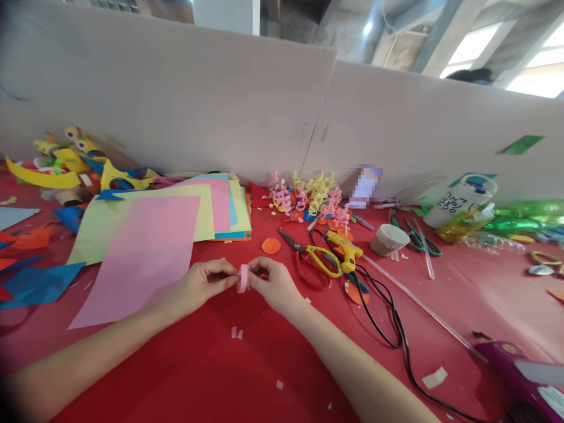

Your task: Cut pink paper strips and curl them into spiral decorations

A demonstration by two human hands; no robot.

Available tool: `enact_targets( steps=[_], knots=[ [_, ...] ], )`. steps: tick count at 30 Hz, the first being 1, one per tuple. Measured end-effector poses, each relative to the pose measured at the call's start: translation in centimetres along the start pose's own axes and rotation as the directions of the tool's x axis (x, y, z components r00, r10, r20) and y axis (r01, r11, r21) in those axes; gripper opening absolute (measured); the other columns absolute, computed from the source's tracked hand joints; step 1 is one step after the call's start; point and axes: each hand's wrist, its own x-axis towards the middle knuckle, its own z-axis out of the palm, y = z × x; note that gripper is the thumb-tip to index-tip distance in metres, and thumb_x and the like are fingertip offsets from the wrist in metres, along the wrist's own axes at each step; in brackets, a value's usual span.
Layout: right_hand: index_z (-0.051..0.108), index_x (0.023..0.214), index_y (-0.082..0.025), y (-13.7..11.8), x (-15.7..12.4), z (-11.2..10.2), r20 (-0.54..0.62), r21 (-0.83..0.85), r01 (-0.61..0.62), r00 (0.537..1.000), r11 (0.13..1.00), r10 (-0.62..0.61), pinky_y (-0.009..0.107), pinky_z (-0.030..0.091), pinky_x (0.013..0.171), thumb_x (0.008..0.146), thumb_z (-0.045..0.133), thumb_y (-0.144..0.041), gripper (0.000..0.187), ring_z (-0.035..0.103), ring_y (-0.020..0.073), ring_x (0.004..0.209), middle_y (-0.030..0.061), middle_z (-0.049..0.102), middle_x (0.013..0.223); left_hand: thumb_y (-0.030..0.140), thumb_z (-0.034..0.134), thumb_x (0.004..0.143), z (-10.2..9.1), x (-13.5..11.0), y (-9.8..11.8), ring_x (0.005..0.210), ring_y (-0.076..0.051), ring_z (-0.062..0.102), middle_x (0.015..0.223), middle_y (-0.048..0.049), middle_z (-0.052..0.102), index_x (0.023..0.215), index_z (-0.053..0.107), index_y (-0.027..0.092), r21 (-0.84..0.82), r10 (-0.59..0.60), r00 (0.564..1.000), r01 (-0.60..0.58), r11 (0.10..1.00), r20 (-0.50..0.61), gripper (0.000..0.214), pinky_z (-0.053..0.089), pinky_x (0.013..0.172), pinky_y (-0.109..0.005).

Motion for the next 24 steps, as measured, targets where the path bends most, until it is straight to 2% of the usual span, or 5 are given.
enact_targets(
  steps=[9, 14, 16, 19, 24],
  knots=[
    [0.059, 0.065, -0.017, 0.5, 0.2, -0.1, -0.004, -0.035, -0.043, 0.999, 0.998, 0.043, 0.022, 0.037, 0.052, 0.07, 0.065, -0.033, 0.018, 0.048, 0.0095, 0.051, -0.0037, 0.055, 0.054, 0.03, 0.056, 0.079, 0.1, -0.2, 0.0, 0.074, -0.017, 0.061, 0.077, -0.0006, 0.068, 0.072, 0.066, 0.02, 0.059, -0.005, 0.999, 0.003, 0.998, 0.032, 0.016, 0.045, 0.073, -0.03],
    [0.055, 0.049, -0.016, 0.1, 0.3, -0.4, -0.013, 0.083, -0.153, 0.988, 0.985, 0.155, 0.021, 0.029, 0.039, 0.071, 0.061, -0.049, 0.04, 0.037, 0.0056, 0.036, -0.0048, 0.047, 0.041, 0.028, 0.06, 0.076, 0.0, -0.1, 0.4, 0.075, -0.016, 0.06, 0.076, -0.0007, 0.067, 0.073, 0.065, 0.02, -0.035, -0.044, 0.997, 0.046, 0.998, 0.057, 0.01, 0.045, 0.074, -0.03],
    [0.061, 0.055, -0.015, -0.1, 0.3, -0.5, 0.03, 0.189, -0.134, 0.991, 0.973, 0.131, 0.021, 0.038, 0.044, 0.072, 0.061, -0.051, 0.039, 0.045, 0.0069, 0.04, -0.0023, 0.055, 0.048, 0.028, 0.061, 0.075, 0.0, -0.1, 0.5, 0.075, -0.016, 0.059, 0.073, -0.0002, 0.065, 0.07, 0.065, 0.019, -0.08, -0.081, 0.995, 0.085, 0.993, 0.054, 0.011, 0.044, 0.074, -0.031],
    [0.068, 0.076, -0.018, -0.3, 0.3, -0.5, 0.046, 0.263, -0.074, 0.997, 0.962, 0.064, 0.028, 0.049, 0.066, 0.064, 0.072, -0.042, 0.027, 0.061, 0.0129, 0.064, 0.0007, 0.067, 0.071, 0.031, 0.061, 0.076, 0.0, 0.0, 0.3, 0.079, -0.017, 0.059, 0.078, -0.0008, 0.066, 0.073, 0.067, 0.021, -0.138, -0.115, 0.992, 0.122, 0.983, 0.058, 0.012, 0.043, 0.077, -0.032],
    [0.066, 0.088, -0.021, -0.5, 0.3, -0.3, -0.011, 0.201, 0.025, 1.0, 0.979, -0.023, 0.035, 0.049, 0.081, 0.063, 0.073, -0.038, 0.031, 0.063, 0.0174, 0.085, 0.0034, 0.069, 0.089, 0.034, 0.061, 0.076, -0.1, -0.1, 0.0, 0.081, -0.018, 0.058, 0.081, -0.0019, 0.066, 0.076, 0.069, 0.022, -0.127, -0.135, 0.99, 0.14, 0.982, 0.046, 0.014, 0.043, 0.076, -0.032]
  ],
)
